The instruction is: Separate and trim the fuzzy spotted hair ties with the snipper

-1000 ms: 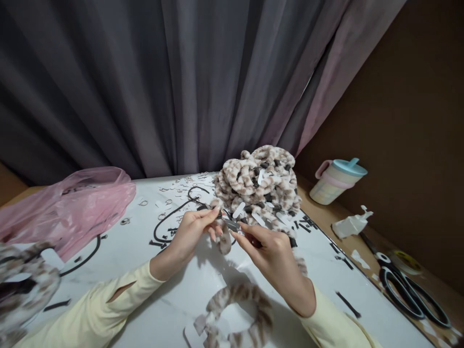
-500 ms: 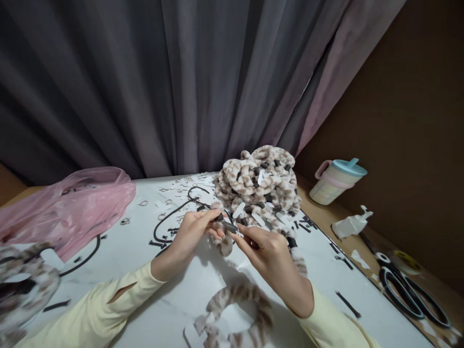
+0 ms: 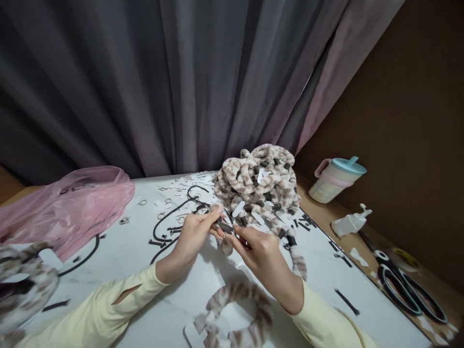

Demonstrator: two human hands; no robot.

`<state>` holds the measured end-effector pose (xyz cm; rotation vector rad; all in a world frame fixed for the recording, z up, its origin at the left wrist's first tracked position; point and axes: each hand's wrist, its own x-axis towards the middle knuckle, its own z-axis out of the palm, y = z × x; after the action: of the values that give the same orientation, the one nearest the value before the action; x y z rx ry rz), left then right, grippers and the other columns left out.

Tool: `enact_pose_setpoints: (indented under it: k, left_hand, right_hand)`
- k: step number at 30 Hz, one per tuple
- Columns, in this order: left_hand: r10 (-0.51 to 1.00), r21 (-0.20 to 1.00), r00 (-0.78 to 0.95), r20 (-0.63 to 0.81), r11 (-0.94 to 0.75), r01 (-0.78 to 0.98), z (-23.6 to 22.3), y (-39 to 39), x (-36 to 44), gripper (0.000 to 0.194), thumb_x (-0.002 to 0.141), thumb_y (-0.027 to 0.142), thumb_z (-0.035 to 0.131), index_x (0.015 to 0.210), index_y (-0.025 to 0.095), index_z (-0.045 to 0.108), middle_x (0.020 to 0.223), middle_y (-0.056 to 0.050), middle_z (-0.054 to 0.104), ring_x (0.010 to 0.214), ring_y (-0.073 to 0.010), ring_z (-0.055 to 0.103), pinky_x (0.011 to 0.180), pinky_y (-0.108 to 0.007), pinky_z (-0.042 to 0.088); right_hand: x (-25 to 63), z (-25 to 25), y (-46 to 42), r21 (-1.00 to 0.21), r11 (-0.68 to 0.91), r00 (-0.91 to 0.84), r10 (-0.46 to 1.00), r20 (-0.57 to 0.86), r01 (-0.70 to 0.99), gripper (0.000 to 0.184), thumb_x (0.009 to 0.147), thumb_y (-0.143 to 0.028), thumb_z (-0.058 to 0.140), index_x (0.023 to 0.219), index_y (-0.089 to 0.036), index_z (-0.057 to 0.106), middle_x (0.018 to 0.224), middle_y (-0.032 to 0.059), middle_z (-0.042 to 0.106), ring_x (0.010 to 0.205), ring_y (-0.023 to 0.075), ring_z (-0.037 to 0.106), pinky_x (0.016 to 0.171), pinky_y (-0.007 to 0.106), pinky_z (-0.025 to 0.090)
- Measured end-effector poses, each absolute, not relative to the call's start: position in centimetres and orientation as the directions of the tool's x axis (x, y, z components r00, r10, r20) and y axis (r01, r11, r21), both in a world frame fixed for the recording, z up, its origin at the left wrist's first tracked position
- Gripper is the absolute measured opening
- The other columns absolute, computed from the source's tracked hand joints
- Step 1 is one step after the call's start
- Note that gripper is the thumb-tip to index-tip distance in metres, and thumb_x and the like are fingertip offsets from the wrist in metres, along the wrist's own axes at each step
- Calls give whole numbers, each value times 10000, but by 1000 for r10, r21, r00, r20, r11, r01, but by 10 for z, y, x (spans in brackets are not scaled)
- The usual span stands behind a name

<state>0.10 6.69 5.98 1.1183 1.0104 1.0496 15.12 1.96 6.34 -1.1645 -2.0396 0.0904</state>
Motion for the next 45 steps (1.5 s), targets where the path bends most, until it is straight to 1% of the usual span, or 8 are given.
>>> enact_pose_setpoints:
  k: [13, 19, 23, 27, 32, 35, 40, 45]
  left_hand:
    - [996, 977, 62, -60, 72, -201, 39, 59, 11, 374, 743, 448, 639, 548, 132, 604, 499, 25, 533, 520, -100, 473, 566, -211, 385]
    - [943, 946, 249, -220, 268, -180, 42, 75, 4, 377, 707, 485, 662, 647, 113, 638, 536, -5, 564, 468, -101, 471, 450, -202, 346]
    - [867, 898, 375, -328, 409, -160, 37, 82, -13, 312, 717, 441, 670, 744, 132, 639, 648, -33, 598, 497, -95, 484, 417, -178, 320]
    - [790, 864, 479, -382, 490, -119, 18, 76, -44, 308, 693, 445, 671, 743, 146, 615, 724, -57, 610, 542, -108, 511, 439, -184, 362]
    - [716, 862, 562, -414, 507, -12, 3, 65, -75, 511, 731, 606, 505, 711, 104, 599, 673, -89, 604, 436, -93, 466, 371, -198, 311]
    - [731, 890, 547, -408, 453, 58, 5, 61, -78, 608, 788, 665, 371, 733, 99, 584, 660, -69, 598, 342, -47, 362, 327, -193, 220]
    - [803, 930, 469, -368, 309, 202, 8, 53, -70, 384, 767, 521, 580, 852, 149, 546, 553, 69, 466, 328, -42, 320, 341, -187, 191]
    - [924, 843, 368, -101, -117, 525, 5, 47, -62, 311, 833, 433, 482, 656, 184, 424, 545, 74, 340, 474, -81, 320, 470, -212, 250]
  right_hand:
    - [138, 48, 22, -490, 436, -237, 878, 416, 755, 226, 912, -179, 444, 694, -176, 503, 617, 12, 573, 521, 125, 533, 503, 217, 355]
    - [144, 52, 25, -490, 367, -214, 916, 340, 790, 261, 872, -196, 521, 613, -179, 501, 517, -10, 538, 450, 122, 497, 458, 221, 312]
    - [159, 72, 9, -472, 380, -248, 915, 319, 795, 239, 873, -272, 530, 664, -165, 575, 521, 6, 573, 450, 128, 525, 447, 218, 329]
    - [198, 86, -10, -450, 402, -213, 885, 414, 797, 345, 901, -422, 452, 815, -152, 649, 517, 20, 615, 378, 115, 517, 409, 214, 359]
    - [274, 59, -21, -355, 72, 76, 920, 385, 932, 618, 775, -713, 404, 762, -173, 702, 467, 48, 616, 369, 183, 566, 365, 255, 376]
    - [308, 30, -27, -282, -90, 204, 890, 408, 955, 773, 688, -838, 286, 690, -183, 698, 547, 99, 656, 427, 232, 601, 403, 307, 420]
    - [316, -3, -44, -280, -159, 275, 850, 449, 947, 779, 751, -796, 254, 796, -156, 696, 790, 135, 710, 636, 253, 666, 511, 325, 487]
    - [307, -21, -53, -321, -155, 305, 813, 496, 934, 748, 778, -773, 269, 810, -156, 691, 855, 98, 700, 660, 224, 667, 512, 302, 499]
